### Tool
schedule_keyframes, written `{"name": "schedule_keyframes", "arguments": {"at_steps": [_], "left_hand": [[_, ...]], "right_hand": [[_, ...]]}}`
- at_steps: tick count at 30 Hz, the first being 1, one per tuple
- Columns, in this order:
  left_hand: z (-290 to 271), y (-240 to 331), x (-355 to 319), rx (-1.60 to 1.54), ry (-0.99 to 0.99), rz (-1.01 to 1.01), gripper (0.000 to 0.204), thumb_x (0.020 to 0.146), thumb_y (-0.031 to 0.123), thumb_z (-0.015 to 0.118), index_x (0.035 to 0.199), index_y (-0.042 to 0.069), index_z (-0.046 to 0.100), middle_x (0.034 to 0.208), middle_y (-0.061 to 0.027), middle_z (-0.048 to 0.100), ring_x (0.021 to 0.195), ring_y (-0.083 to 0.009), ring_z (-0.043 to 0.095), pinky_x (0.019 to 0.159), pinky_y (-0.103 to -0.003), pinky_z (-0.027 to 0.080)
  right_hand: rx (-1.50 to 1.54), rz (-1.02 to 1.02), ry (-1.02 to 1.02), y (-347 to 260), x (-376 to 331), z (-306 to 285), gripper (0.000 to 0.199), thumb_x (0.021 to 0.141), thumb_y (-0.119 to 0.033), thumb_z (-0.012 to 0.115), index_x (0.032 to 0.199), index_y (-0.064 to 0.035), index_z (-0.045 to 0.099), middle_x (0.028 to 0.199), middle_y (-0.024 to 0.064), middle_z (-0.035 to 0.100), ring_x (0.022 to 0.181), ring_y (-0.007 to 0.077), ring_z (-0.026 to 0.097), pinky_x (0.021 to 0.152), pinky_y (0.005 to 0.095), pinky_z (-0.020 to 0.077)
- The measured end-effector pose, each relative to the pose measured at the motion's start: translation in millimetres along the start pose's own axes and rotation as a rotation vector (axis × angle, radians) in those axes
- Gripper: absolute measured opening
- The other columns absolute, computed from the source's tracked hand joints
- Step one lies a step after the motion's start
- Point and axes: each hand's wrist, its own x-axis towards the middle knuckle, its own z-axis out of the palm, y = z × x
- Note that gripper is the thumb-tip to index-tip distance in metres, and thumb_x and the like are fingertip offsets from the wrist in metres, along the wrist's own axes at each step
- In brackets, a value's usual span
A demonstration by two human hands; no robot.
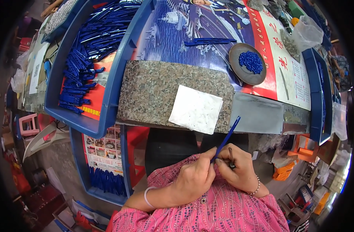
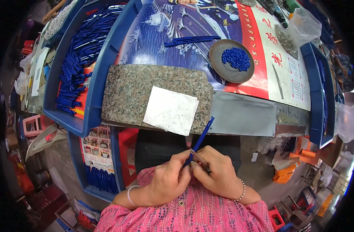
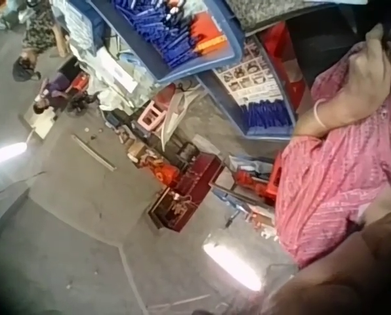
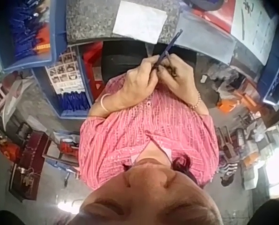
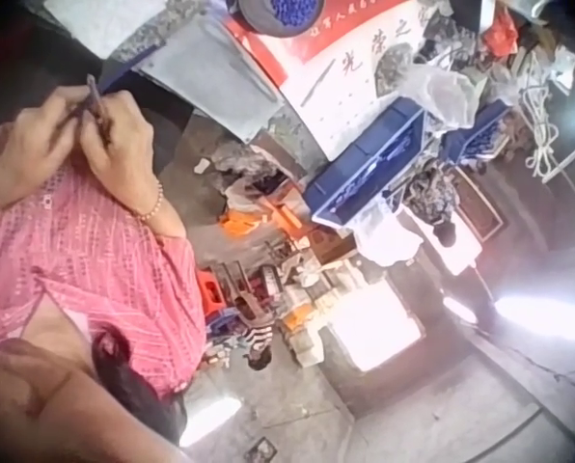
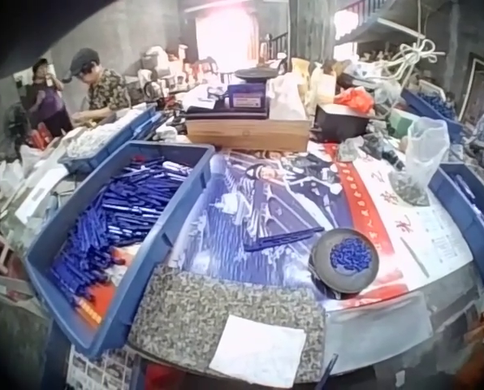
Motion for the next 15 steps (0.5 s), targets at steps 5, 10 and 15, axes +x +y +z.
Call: {"name": "schedule_keyframes", "arguments": {"at_steps": [5,10,15], "left_hand": [[-5,4,1,-0.133,-0.057,-0.149,0.038,0.08,-0.002,0.052,0.118,-0.007,0.044,0.078,-0.0207,0.061,0.064,-0.0329,0.063,0.057,-0.038,0.05],[-4,-1,2,-0.379,-0.062,-0.184,0.04,0.083,-0.003,0.048,0.122,-0.003,0.042,0.1,-0.024,0.059,0.08,-0.0369,0.063,0.065,-0.037,0.051],[-2,2,1,-0.297,-0.045,-0.147,0.039,0.083,-0.005,0.048,0.122,-0.004,0.042,0.104,-0.0231,0.059,0.083,-0.0309,0.065,0.068,-0.032,0.052]], "right_hand": [[0.065,-0.086,0.121,3,1,9,0.011,0.073,0.006,0.057,0.083,0.0014,0.057,0.075,0.01,0.055,0.059,0.0178,0.053,0.053,0.0265,0.0414],[0.09,-0.115,0.116,10,-1,8,0.012,0.075,0.005,0.058,0.086,0.0031,0.057,0.078,0.0129,0.057,0.064,0.0226,0.057,0.056,0.0286,0.0453],[0.061,-0.156,0.121,10,-2,9,0.014,0.075,0.004,0.06,0.089,0.0042,0.057,0.081,0.0148,0.059,0.067,0.0247,0.06,0.056,0.0297,0.048]]}}
